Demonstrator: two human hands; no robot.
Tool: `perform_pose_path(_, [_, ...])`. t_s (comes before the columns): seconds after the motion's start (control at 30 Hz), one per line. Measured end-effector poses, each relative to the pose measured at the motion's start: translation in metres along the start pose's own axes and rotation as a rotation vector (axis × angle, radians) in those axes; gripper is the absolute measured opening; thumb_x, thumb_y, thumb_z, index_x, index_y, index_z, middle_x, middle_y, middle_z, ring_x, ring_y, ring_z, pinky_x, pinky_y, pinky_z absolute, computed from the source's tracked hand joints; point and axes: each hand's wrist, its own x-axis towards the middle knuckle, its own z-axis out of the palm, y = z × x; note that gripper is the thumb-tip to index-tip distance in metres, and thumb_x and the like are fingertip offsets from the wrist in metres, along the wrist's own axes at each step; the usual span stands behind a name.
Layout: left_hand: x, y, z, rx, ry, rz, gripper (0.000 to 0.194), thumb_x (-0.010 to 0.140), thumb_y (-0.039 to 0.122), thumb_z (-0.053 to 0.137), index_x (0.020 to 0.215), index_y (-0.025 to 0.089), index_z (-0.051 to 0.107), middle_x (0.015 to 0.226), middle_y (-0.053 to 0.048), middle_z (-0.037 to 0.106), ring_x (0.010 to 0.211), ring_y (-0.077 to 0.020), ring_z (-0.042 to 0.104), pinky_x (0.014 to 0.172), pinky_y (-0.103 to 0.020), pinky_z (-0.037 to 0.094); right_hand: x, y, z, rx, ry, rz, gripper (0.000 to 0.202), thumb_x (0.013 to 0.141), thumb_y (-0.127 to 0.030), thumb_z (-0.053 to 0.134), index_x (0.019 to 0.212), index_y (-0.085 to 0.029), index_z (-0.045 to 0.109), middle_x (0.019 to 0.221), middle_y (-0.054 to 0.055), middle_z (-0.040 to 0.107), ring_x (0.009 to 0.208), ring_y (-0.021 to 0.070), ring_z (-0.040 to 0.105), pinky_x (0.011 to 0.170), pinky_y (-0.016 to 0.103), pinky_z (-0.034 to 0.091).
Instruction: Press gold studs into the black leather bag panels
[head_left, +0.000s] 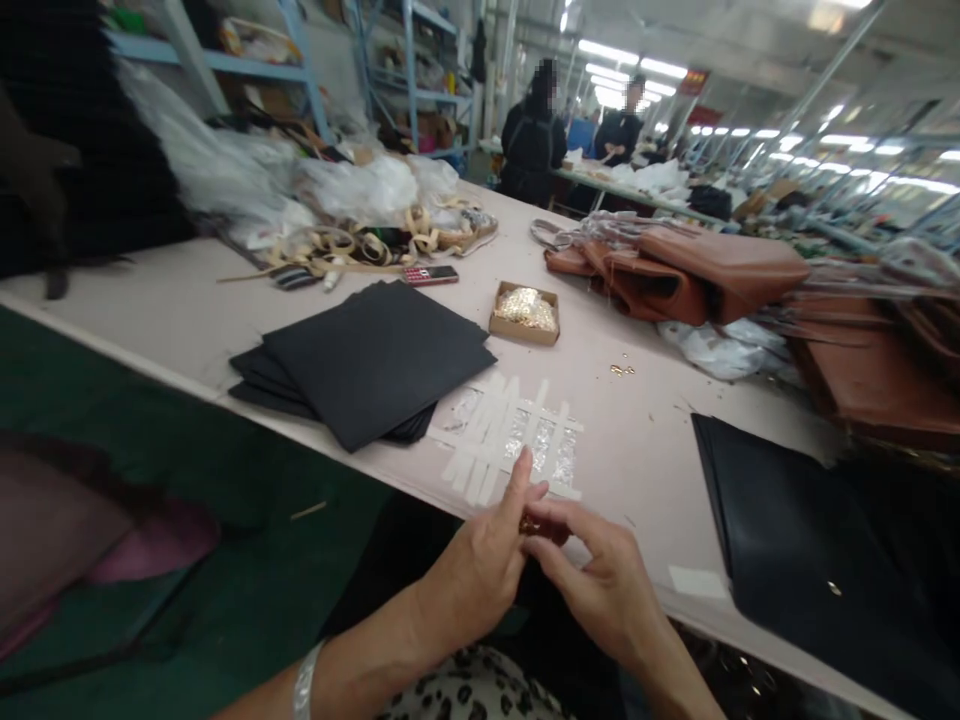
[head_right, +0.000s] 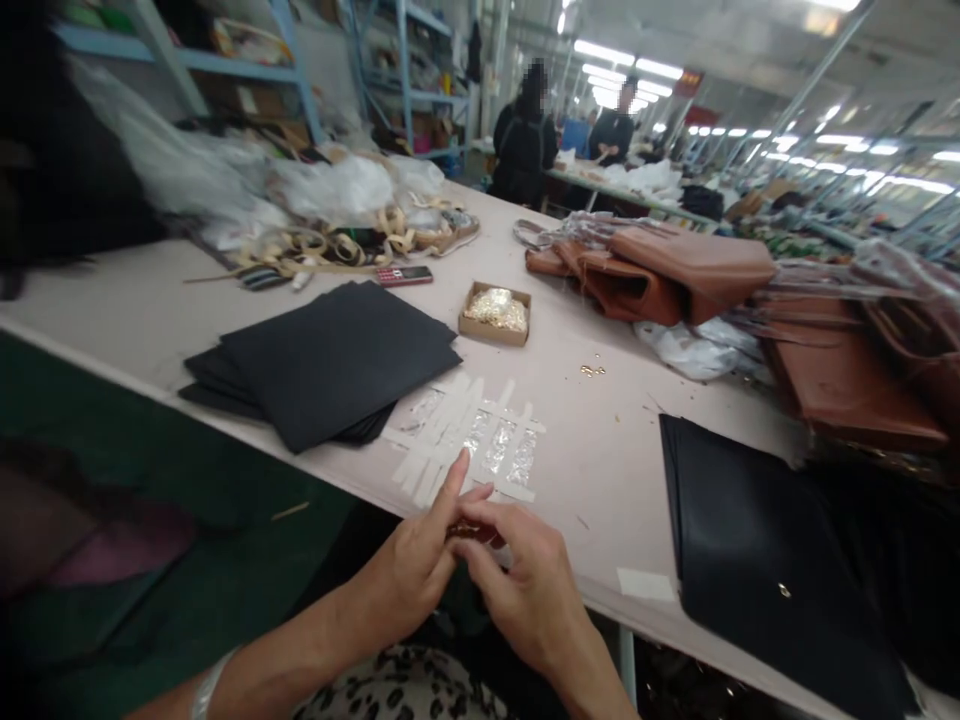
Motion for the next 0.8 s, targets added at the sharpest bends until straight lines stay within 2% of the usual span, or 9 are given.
perform_pose_path(0.17, [-0.008,-0.006,-0.016,0.059,-0.030,0.058,0.078,0.088,0.001,0.032,0.152,0.013,-0.012,0.147,-0.022,0.042,0.136,-0.0199,0.042,0.109,-0.043,0.041,0.013,0.005,0.013,0.161,-0.052,0.144,0.014,0.087,-0.030,0.064,0.095,-0.025,0.074,0.091,0.002,0.074,0.084,0.0190,0.067,0.080,0.029,0.053])
perform_pose_path(0.23, [-0.011,-0.007,-0.022,0.031,-0.045,0.059,0.077,0.090,0.003,0.033,0.152,0.012,-0.012,0.148,-0.022,0.042,0.137,-0.0203,0.041,0.109,-0.041,0.042,0.018,0.005,0.017,0.276,-0.088,0.200,0.013,0.086,-0.031,0.065,0.092,-0.025,0.074,0.090,0.002,0.074,0.086,0.0192,0.067,0.081,0.029,0.053])
perform_pose_path(0.33, [-0.015,-0.007,-0.030,-0.050,-0.019,-0.029,0.072,0.092,0.007,0.034,0.153,0.014,-0.004,0.145,-0.018,0.046,0.132,-0.0213,0.047,0.104,-0.039,0.046,0.028,0.004,0.025,0.425,-0.091,0.261,0.016,0.083,-0.037,0.069,0.092,-0.025,0.075,0.094,0.003,0.074,0.089,0.0209,0.068,0.081,0.030,0.055])
perform_pose_path(0.47, [-0.024,-0.008,-0.045,-0.267,0.196,-0.258,0.057,0.094,0.016,0.037,0.150,0.020,0.026,0.131,-0.010,0.061,0.112,-0.0178,0.062,0.100,-0.035,0.047,0.049,0.005,0.034,0.396,-0.030,0.353,0.028,0.076,-0.043,0.074,0.096,-0.023,0.077,0.094,0.006,0.075,0.083,0.0220,0.069,0.077,0.032,0.057])
perform_pose_path(0.57, [-0.034,-0.015,-0.062,-0.474,0.384,-0.441,0.042,0.090,0.024,0.048,0.131,0.018,0.051,0.109,-0.007,0.068,0.079,-0.0132,0.065,0.077,-0.027,0.053,0.075,0.008,0.042,0.285,-0.027,0.319,0.035,0.074,-0.043,0.075,0.100,-0.020,0.075,0.078,0.004,0.073,0.072,0.0197,0.067,0.070,0.030,0.055])
perform_pose_path(0.67, [-0.048,-0.029,-0.082,-0.538,0.593,-0.565,0.035,0.084,0.036,0.058,0.111,0.015,0.060,0.085,-0.003,0.065,0.058,-0.0094,0.051,0.051,-0.021,0.043,0.111,0.005,0.052,0.123,-0.061,0.169,0.033,0.083,-0.045,0.065,0.103,-0.019,0.074,0.070,0.002,0.069,0.067,0.0178,0.065,0.066,0.029,0.053])
perform_pose_path(0.8, [-0.066,-0.045,-0.104,-0.542,0.842,-0.638,0.036,0.082,0.042,0.059,0.107,0.015,0.058,0.082,-0.001,0.063,0.048,-0.0051,0.036,0.045,-0.019,0.031,0.170,-0.006,0.077,-0.104,-0.055,-0.172,0.026,0.090,-0.039,0.056,0.101,-0.022,0.072,0.093,0.003,0.074,0.082,0.0189,0.068,0.077,0.030,0.052])
